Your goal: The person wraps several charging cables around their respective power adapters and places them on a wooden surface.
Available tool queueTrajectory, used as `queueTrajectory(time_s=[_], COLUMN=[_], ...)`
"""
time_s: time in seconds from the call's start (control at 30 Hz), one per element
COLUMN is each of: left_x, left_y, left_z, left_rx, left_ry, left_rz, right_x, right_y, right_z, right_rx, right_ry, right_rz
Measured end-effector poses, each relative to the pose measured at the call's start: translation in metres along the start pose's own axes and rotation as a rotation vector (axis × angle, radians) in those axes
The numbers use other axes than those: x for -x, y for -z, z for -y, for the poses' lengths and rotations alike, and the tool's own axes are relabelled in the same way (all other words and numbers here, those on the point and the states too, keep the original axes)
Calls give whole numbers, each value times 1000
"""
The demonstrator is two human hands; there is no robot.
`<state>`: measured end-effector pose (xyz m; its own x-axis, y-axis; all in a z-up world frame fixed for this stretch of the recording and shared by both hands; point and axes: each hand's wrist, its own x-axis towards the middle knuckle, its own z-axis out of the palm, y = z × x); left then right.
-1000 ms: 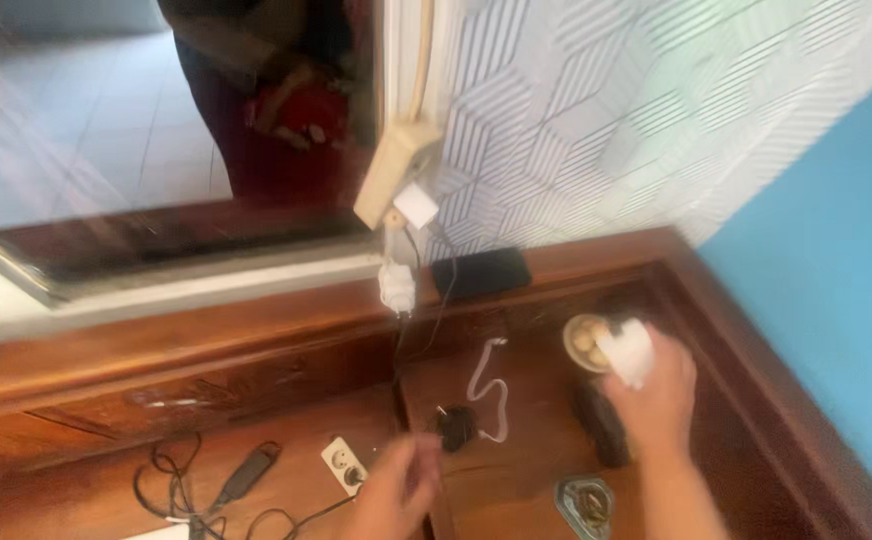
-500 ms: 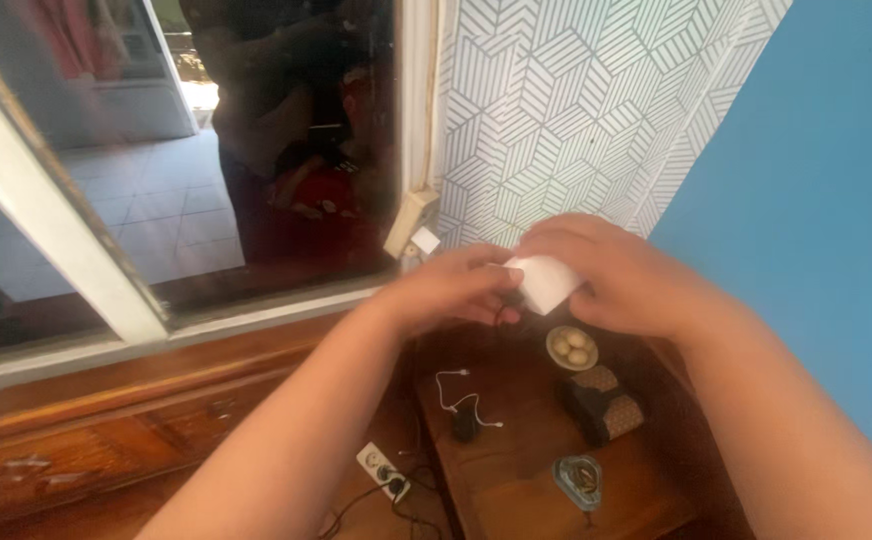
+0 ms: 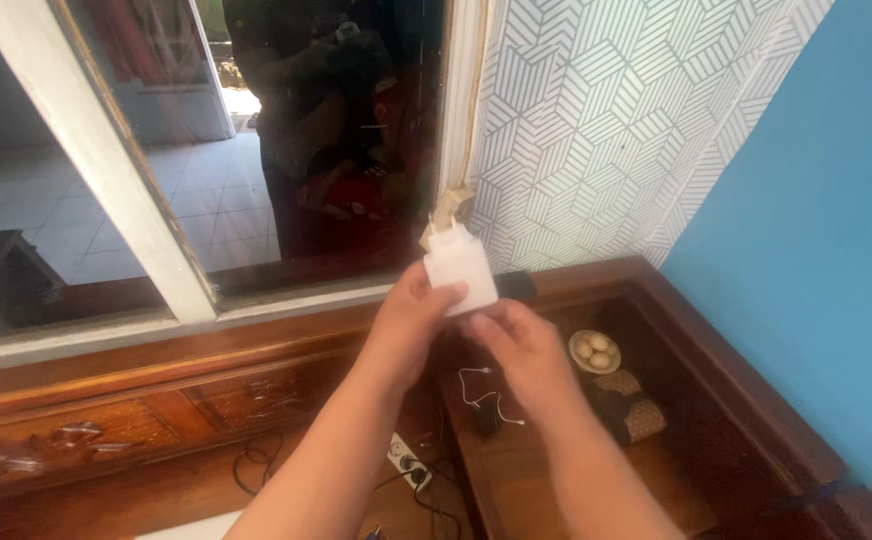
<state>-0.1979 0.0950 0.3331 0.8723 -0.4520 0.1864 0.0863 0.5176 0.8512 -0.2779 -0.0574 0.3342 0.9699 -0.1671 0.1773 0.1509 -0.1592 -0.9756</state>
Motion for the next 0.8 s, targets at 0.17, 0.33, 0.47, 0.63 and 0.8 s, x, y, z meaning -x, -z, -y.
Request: queueTrajectory(time_s=[0.17,0.33,0.47,0.63,0.8], left_x=[16,33,36,45,52], left_y=[13,-7,-7,14,18], left_z=[12,17,11,20,30], left_rx=[-105,-261,155,343,293], left_ry=[-63,-86,-74,-1,-48], left_rz=[-129,-350,-276,-134,13], right_x=[2,23,40,36,37], right_y=[-26,-48,-59,-56,-55], right_z=[-15,-26,-19,-11,-16], right_rx=[-42,590,421,-170,-233], right_ry=[6,554,580,-160,-235], right_rz=[-72,-336,-269,-70,-7])
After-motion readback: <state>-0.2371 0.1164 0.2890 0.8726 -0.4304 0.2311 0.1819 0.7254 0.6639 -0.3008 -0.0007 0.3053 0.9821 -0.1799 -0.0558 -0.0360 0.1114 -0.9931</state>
